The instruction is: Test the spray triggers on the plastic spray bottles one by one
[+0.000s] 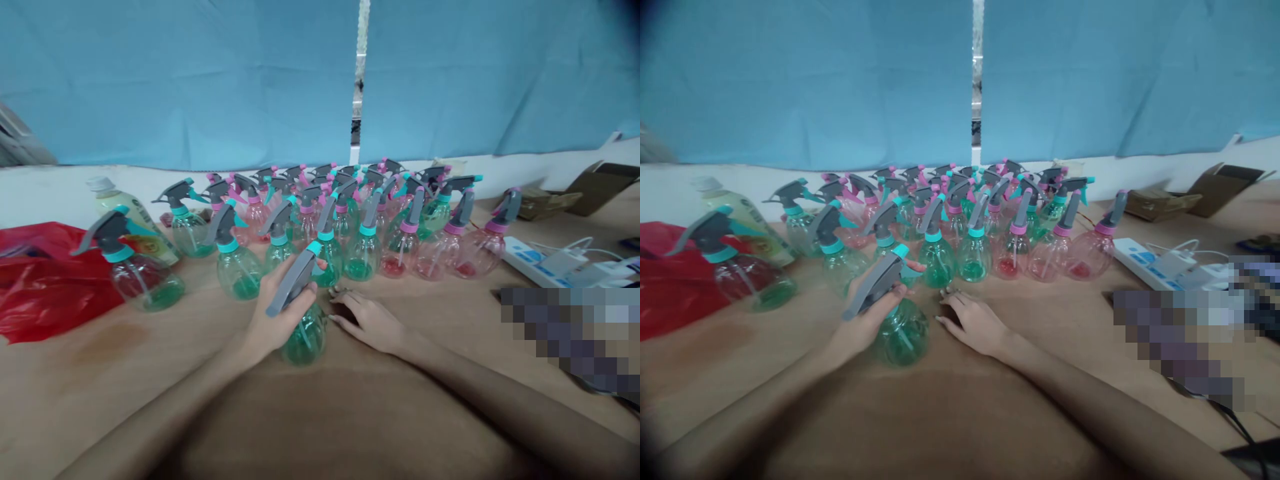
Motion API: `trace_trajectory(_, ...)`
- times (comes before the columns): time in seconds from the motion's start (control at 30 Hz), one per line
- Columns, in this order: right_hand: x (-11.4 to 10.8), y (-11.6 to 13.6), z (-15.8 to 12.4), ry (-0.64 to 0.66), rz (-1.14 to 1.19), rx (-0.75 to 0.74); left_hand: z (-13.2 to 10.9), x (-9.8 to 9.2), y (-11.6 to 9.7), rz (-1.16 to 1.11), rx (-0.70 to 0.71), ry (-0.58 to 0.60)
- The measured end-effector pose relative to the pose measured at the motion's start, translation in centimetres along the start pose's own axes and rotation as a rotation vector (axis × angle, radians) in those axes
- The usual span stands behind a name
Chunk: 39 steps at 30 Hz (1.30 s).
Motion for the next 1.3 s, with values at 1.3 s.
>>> trace_trajectory(1.3, 0.23, 0.04, -0.18, 0.017, -0.028, -0.052, -0.17, -0.3, 0.13, 0.014, 0.022, -0.002)
Point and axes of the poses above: each hand's wrist, its own z-axis towards the middle knuckle, its own x-axis out of the palm, y = z × x, the point moved 10 cm from there along z, towards the middle knuckle, and after that the axes turned 10 degrees about x, right-handed, at the moved point
